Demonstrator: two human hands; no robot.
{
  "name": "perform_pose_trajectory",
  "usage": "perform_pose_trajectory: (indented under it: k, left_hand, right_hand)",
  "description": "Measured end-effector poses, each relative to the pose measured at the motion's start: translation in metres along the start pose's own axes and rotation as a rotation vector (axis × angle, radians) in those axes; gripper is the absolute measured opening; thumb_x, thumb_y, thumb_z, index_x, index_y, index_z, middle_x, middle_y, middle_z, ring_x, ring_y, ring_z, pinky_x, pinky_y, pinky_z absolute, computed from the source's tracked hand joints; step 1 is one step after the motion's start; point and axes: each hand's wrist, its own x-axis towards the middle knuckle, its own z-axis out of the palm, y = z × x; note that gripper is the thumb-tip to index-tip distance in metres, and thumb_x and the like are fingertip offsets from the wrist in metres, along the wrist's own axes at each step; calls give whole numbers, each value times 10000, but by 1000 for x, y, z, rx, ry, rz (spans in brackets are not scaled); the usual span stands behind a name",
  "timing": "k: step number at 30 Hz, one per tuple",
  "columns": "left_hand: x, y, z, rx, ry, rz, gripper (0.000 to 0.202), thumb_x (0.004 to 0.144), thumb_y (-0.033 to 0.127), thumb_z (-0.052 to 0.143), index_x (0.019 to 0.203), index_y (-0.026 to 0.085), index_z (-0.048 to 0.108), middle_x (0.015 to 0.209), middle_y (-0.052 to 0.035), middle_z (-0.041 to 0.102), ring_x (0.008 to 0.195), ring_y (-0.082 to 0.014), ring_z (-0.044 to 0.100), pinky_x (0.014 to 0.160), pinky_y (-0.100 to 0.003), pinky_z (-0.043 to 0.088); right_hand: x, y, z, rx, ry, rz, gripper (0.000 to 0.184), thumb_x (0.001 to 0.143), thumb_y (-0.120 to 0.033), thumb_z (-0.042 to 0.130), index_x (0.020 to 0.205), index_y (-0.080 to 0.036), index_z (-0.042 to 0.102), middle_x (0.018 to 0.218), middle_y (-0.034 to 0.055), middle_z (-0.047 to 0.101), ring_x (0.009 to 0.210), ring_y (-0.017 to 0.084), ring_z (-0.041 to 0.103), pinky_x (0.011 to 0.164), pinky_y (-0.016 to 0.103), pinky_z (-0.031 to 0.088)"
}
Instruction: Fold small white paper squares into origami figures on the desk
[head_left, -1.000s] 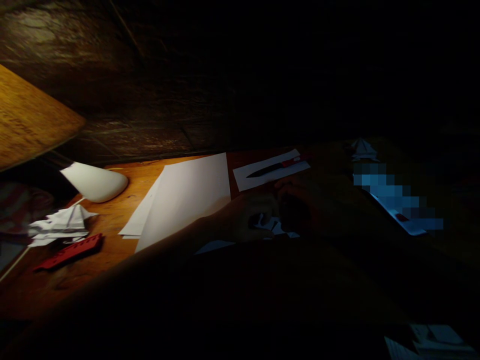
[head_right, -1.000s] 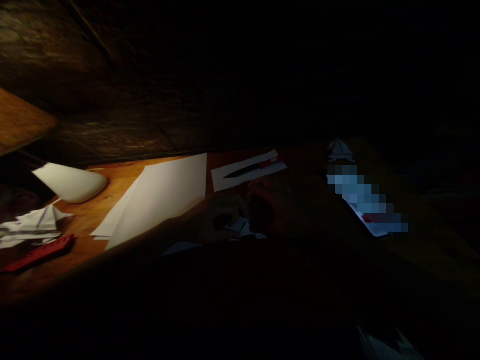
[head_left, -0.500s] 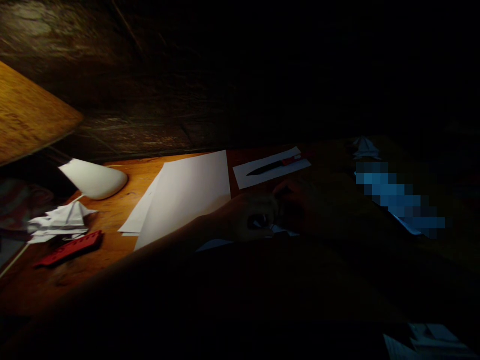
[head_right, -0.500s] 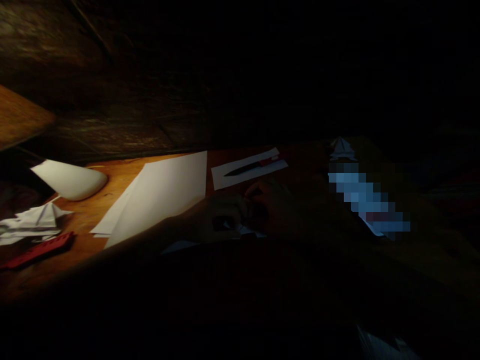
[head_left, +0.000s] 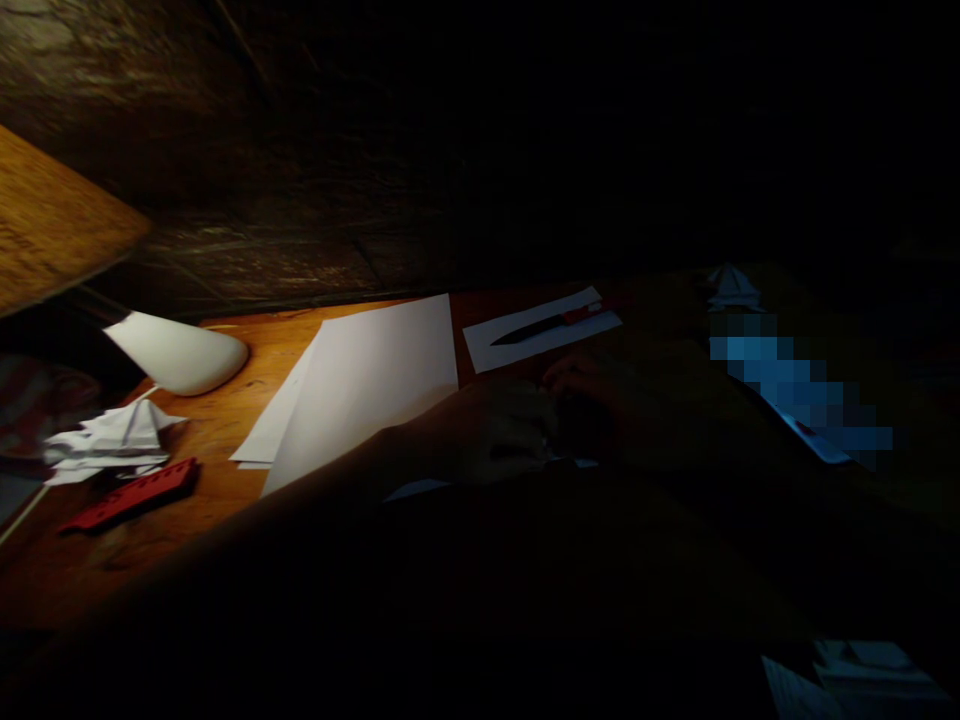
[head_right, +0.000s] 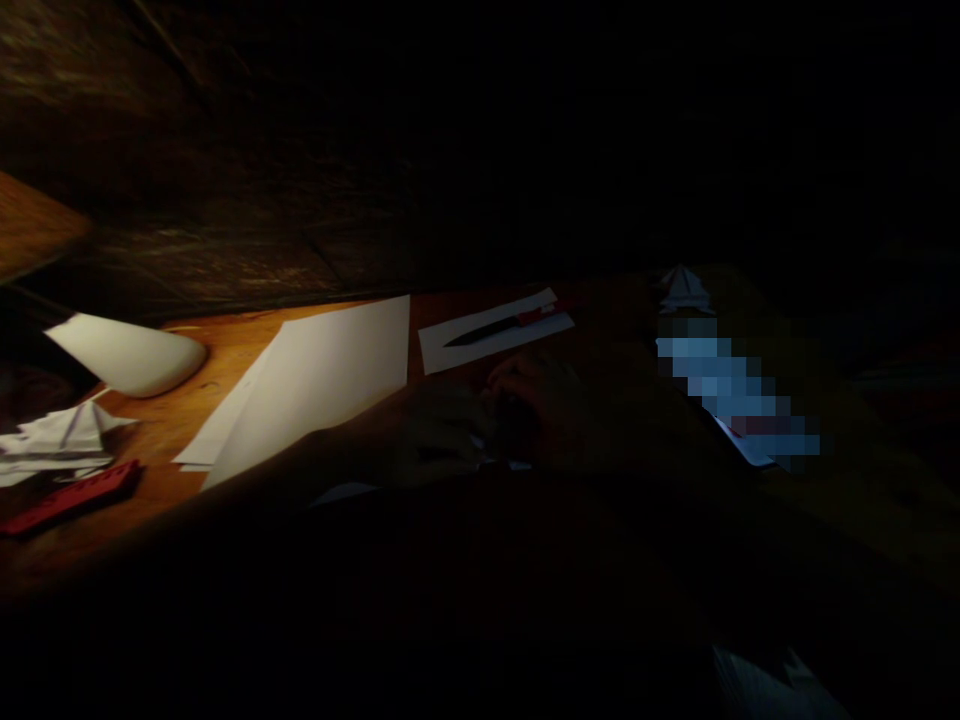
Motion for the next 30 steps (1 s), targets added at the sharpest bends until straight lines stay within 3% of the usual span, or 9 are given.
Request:
perform_pose_trajectory:
  k: [5, 10, 20, 26, 30]
  left_hand:
    - [0, 2, 0, 8, -8, 23, 131, 999, 183, 593, 1012, 195, 723, 1145, -94, 738, 1110, -219, 666, 971, -397, 547]
    - [2, 0, -2, 4, -55, 22, 130, 980, 187, 598, 1007, 188, 726, 1062, -92, 734, 1072, -232, 661, 966, -409, 537]
    - [6, 7, -12, 73, -178, -3, 81, 941, 182, 641, 938, 175, 721, 1017, -86, 701, 1028, -248, 640, 931, -401, 516]
    - [0, 4, -13, -23, -138, 0, 247, 924, 128, 636, 1130, 227, 732, 1110, -81, 740, 1133, -249, 654, 1007, -412, 514]
    - [-1, 1, -13, -42, -145, 3, 277, 912, 102, 633, 1140, 223, 735, 1115, -79, 745, 1142, -247, 656, 1021, -411, 516]
  right_hand:
    - [1, 9, -2, 75, -32, -50, 494, 776, -355, 818, 1216, -259, 615, 1347, 90, 588, 1257, 294, 545, 1037, 472, 446]
    - [2, 6, -2, 67, -12, 15, 555, 762, -329, 805, 1271, -256, 597, 1312, 78, 613, 1207, 305, 572, 1014, 486, 465]
    - [2, 1, 9, -36, -7, 64, 718, 734, -453, 803, 1359, -233, 527, 1484, 130, 494, 1342, 353, 472, 1101, 561, 415]
    - [1, -1, 4, -35, -47, 67, 770, 765, -443, 792, 1434, -227, 476, 1521, 133, 464, 1379, 350, 444, 1126, 563, 402]
    - [-1, -4, 2, -42, -67, 75, 757, 770, -403, 786, 1438, -239, 468, 1524, 131, 458, 1366, 351, 459, 1112, 565, 418]
